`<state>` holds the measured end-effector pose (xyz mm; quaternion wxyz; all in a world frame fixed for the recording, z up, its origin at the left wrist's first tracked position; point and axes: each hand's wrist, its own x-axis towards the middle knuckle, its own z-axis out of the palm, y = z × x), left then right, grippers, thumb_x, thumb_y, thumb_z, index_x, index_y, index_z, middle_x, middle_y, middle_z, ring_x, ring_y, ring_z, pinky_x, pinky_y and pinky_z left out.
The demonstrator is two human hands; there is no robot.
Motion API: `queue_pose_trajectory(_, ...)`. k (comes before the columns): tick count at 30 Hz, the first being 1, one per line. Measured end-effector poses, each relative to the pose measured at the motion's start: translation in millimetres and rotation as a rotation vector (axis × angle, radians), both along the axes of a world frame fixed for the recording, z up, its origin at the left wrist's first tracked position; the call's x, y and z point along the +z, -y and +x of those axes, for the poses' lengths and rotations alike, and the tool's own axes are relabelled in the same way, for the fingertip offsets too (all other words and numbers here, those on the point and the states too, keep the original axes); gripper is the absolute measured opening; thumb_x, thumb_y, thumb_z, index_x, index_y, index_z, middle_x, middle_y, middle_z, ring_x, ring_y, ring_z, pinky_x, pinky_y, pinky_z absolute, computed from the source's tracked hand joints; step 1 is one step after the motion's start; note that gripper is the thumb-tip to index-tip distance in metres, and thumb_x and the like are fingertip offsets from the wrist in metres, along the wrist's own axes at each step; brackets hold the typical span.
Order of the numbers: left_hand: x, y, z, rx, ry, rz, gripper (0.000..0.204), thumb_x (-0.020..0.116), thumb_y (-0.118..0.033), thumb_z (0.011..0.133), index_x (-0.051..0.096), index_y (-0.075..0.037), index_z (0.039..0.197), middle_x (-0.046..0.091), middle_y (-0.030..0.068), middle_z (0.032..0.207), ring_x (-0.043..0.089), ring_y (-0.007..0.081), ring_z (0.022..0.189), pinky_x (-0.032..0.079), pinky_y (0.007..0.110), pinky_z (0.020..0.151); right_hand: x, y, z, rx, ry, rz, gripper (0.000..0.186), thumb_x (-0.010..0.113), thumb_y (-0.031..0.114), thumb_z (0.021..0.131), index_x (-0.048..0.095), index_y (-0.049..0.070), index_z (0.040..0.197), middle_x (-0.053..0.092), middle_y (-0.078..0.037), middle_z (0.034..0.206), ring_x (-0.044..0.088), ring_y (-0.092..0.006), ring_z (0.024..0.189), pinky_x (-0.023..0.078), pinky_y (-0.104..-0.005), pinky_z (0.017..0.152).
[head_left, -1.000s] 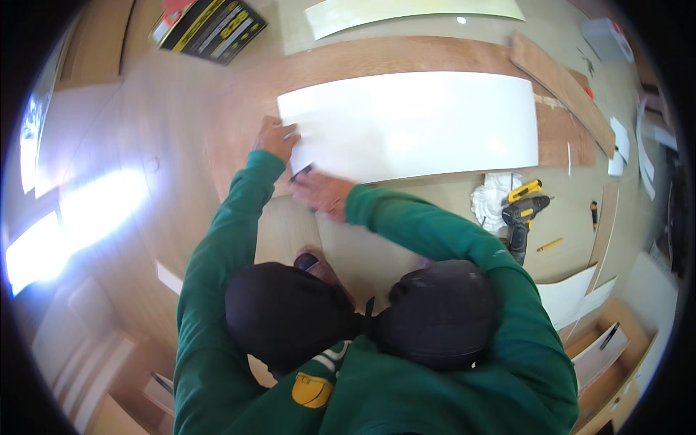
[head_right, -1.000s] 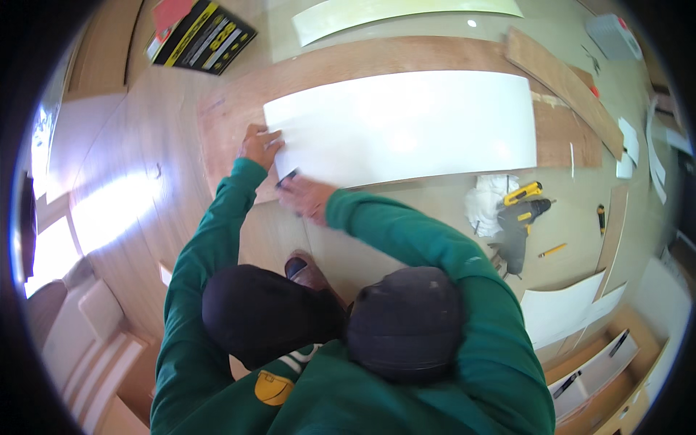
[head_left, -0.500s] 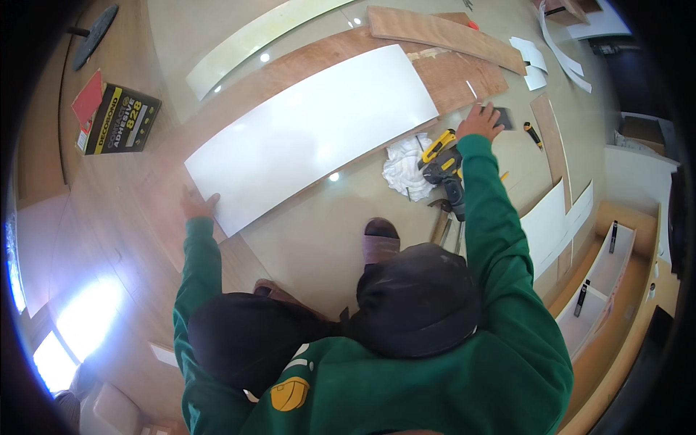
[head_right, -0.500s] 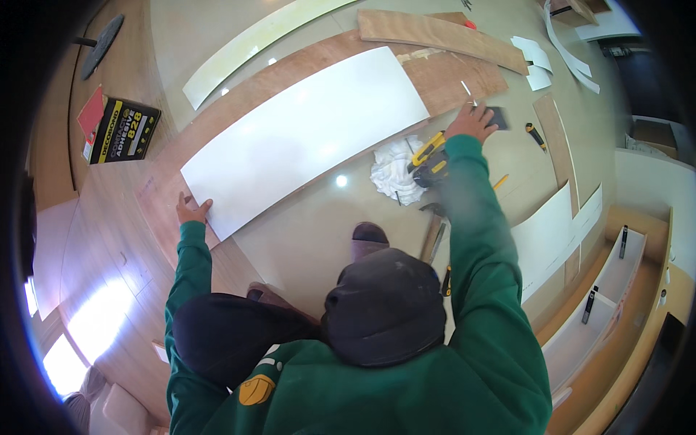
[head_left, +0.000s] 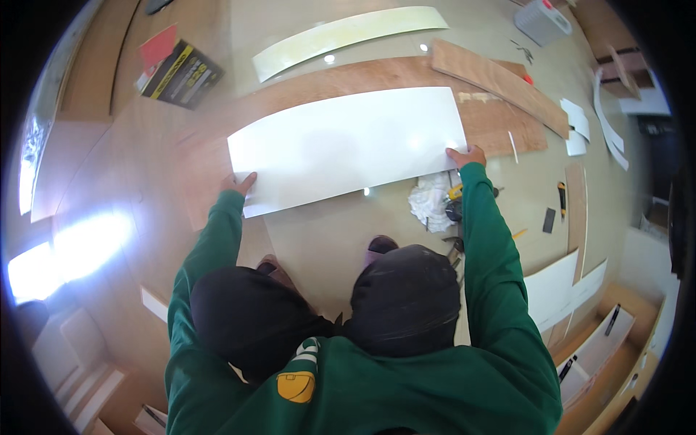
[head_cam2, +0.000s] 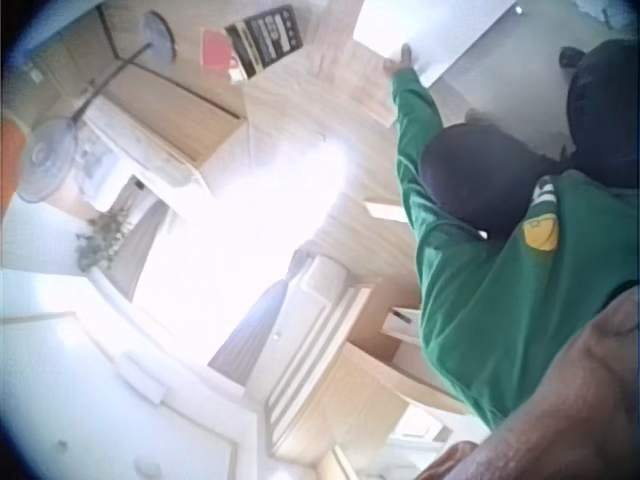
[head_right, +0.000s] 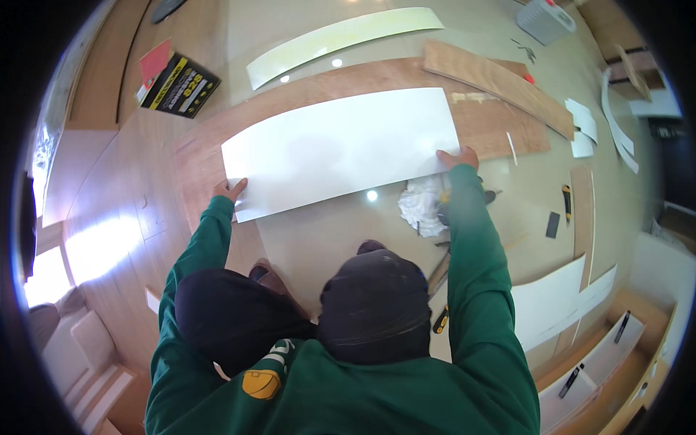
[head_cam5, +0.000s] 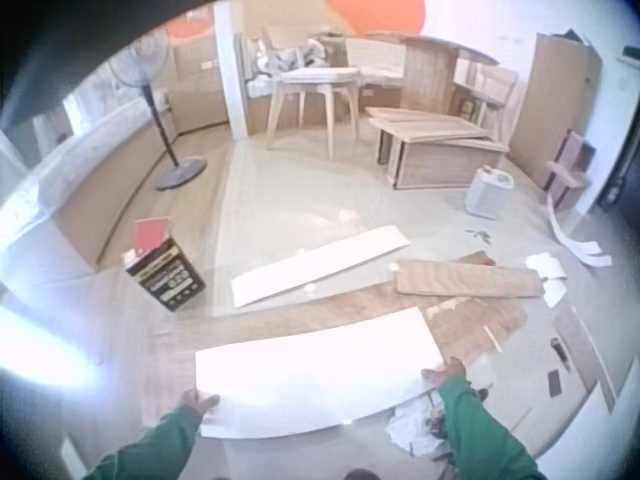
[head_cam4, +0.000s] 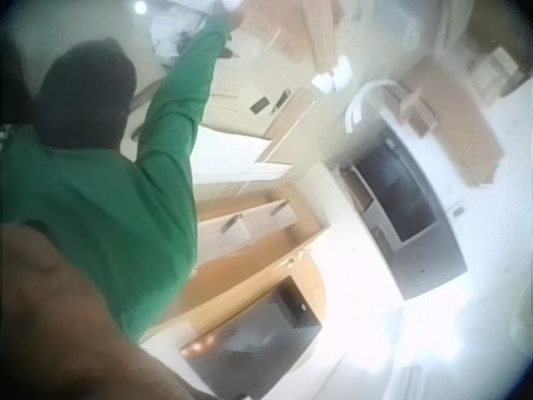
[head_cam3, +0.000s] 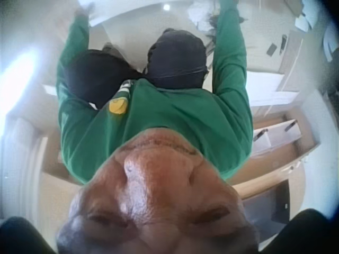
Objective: The person cuts a large sheet of flooring material using a utility knife and a straight edge. They then apply adhesive to the back of a cut piece and spread it evenly with a red card before placing it on the floor.
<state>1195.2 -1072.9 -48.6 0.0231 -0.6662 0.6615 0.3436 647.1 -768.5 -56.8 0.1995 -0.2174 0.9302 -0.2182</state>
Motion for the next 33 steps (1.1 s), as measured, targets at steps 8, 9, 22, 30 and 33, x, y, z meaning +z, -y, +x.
queue_pose_trajectory(8, -18, 33, 45, 0.051, 0.14, -0.245, 0.08, 0.083, -0.049, 0.068, 0.061, 0.007, 0.122, 0.065, 0.0245, 0.117, 0.064, 0.0358, 0.108, 0.05, 0.042, 0.095, -23, 53, 20, 0.0, 0.05, -0.069, 0.062, 0.088, 0.038, 0.063, 0.07, -0.006, 0.103, 0.072, -0.019, 0.096, 0.07, -0.0286, 0.088, 0.054, -0.0373, 0.079)
queue_pose_trajectory(9, -23, 31, 48, 0.055, 0.121, -0.237, 0.077, 0.083, -0.048, 0.068, 0.063, 0.007, 0.119, 0.067, 0.0242, 0.114, 0.065, 0.0351, 0.104, 0.051, 0.041, 0.093, -25, 45, 17, 0.023, 0.064, -0.052, 0.061, 0.087, 0.039, 0.063, 0.071, -0.005, 0.102, 0.072, -0.019, 0.096, 0.07, -0.029, 0.088, 0.054, -0.0377, 0.08)
queue_pose_trajectory(22, 22, 207, 102, 0.185, -0.459, -0.602, 0.121, 0.093, -0.039, 0.059, 0.024, 0.003, 0.149, 0.04, 0.0272, 0.145, 0.045, 0.0352, 0.132, 0.04, 0.042, 0.108, -7, 10, -38, 0.021, -0.088, -0.035, 0.073, 0.078, 0.035, 0.082, 0.05, -0.006, 0.136, 0.063, -0.02, 0.119, 0.064, -0.0246, 0.105, 0.054, -0.0341, 0.085)
queue_pose_trajectory(30, 70, 339, 56, -0.025, -0.794, -0.555, 0.095, 0.096, -0.03, 0.058, 0.045, 0.002, 0.131, 0.064, 0.0141, 0.119, 0.061, 0.0227, 0.11, 0.05, 0.035, 0.097, 81, -26, 74, 0.404, -0.201, 0.027, 0.048, 0.07, 0.019, 0.088, 0.056, 0.0, 0.129, 0.063, -0.014, 0.119, 0.061, -0.0249, 0.11, 0.05, -0.0334, 0.091)
queue_pose_trajectory(33, 73, 334, 32, -0.06, -0.903, -0.562, 0.075, 0.095, -0.02, 0.062, 0.054, 0.001, 0.121, 0.069, 0.011, 0.11, 0.064, 0.0183, 0.103, 0.053, 0.034, 0.092, 109, -50, 115, 0.4, -0.194, 0.007, 0.04, 0.069, 0.016, 0.087, 0.06, 0.001, 0.123, 0.064, -0.014, 0.116, 0.063, -0.0256, 0.104, 0.051, -0.0347, 0.086)
